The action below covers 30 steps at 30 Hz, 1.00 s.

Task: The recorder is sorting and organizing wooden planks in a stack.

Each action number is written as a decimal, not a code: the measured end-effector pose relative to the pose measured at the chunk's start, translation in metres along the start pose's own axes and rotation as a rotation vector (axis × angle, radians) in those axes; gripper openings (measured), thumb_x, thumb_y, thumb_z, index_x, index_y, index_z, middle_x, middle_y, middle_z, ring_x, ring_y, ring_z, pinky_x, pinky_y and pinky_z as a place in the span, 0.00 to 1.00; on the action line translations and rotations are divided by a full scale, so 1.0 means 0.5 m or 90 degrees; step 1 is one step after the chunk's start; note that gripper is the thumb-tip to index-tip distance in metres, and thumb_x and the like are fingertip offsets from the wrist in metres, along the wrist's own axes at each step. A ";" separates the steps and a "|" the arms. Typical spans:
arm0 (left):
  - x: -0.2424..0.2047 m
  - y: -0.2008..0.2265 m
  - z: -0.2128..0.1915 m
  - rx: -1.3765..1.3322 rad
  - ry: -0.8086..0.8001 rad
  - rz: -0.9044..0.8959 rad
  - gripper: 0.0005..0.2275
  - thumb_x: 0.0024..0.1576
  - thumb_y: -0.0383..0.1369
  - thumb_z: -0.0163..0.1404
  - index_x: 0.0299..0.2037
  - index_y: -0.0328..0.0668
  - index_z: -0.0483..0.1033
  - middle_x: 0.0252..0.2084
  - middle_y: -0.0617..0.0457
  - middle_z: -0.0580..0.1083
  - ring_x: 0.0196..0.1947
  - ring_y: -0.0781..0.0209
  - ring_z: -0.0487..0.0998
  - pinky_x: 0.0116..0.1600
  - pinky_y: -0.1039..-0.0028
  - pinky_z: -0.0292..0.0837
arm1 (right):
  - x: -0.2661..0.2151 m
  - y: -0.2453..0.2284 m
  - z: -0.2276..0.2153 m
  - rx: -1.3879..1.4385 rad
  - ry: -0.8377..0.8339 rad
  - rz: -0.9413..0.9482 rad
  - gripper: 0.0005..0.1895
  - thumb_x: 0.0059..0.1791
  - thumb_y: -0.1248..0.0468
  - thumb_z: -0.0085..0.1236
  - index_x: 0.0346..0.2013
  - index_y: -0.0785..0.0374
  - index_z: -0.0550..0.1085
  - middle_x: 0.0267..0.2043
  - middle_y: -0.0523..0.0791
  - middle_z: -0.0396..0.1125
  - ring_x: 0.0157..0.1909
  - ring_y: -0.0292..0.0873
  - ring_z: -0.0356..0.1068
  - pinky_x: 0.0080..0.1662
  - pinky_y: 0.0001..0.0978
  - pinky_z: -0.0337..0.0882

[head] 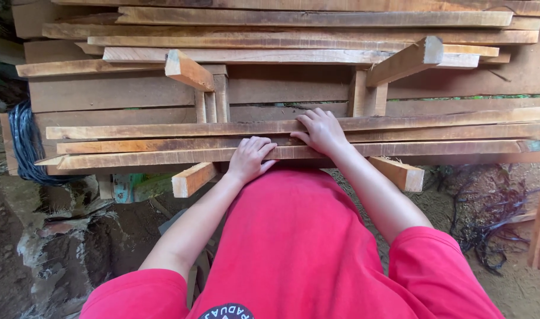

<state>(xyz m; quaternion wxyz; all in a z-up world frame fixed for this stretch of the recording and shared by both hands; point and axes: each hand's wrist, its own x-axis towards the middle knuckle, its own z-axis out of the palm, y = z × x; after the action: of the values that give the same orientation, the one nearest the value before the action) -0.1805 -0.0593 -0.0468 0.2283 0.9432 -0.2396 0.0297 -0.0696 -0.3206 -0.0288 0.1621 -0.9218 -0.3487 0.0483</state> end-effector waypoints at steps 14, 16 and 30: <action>0.039 -0.010 -0.038 0.026 0.046 -0.172 0.26 0.53 0.58 0.58 0.55 0.55 0.76 0.52 0.62 0.75 0.55 0.60 0.73 0.63 0.55 0.58 | -0.027 -0.046 -0.071 0.037 0.057 -0.079 0.23 0.48 0.42 0.61 0.46 0.56 0.77 0.45 0.42 0.73 0.50 0.43 0.71 0.49 0.38 0.69; 0.046 -0.012 -0.041 0.018 0.031 -0.176 0.22 0.54 0.56 0.58 0.51 0.56 0.78 0.49 0.64 0.76 0.52 0.62 0.75 0.59 0.59 0.64 | -0.030 -0.045 -0.078 0.034 0.068 -0.081 0.23 0.48 0.42 0.61 0.45 0.55 0.77 0.46 0.42 0.73 0.51 0.43 0.71 0.50 0.37 0.69; 0.033 -0.013 -0.051 -0.021 -0.043 -0.250 0.22 0.54 0.58 0.57 0.52 0.60 0.77 0.49 0.66 0.76 0.54 0.64 0.74 0.61 0.62 0.63 | -0.030 -0.074 -0.079 0.043 0.028 -0.001 0.23 0.47 0.42 0.62 0.48 0.52 0.78 0.44 0.40 0.71 0.48 0.43 0.68 0.45 0.36 0.67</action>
<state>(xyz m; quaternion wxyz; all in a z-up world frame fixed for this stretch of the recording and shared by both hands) -0.1614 -0.0504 -0.0239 0.2369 0.9684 -0.0590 -0.0505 -0.0960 -0.3151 0.0202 0.2004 -0.9164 -0.3442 0.0398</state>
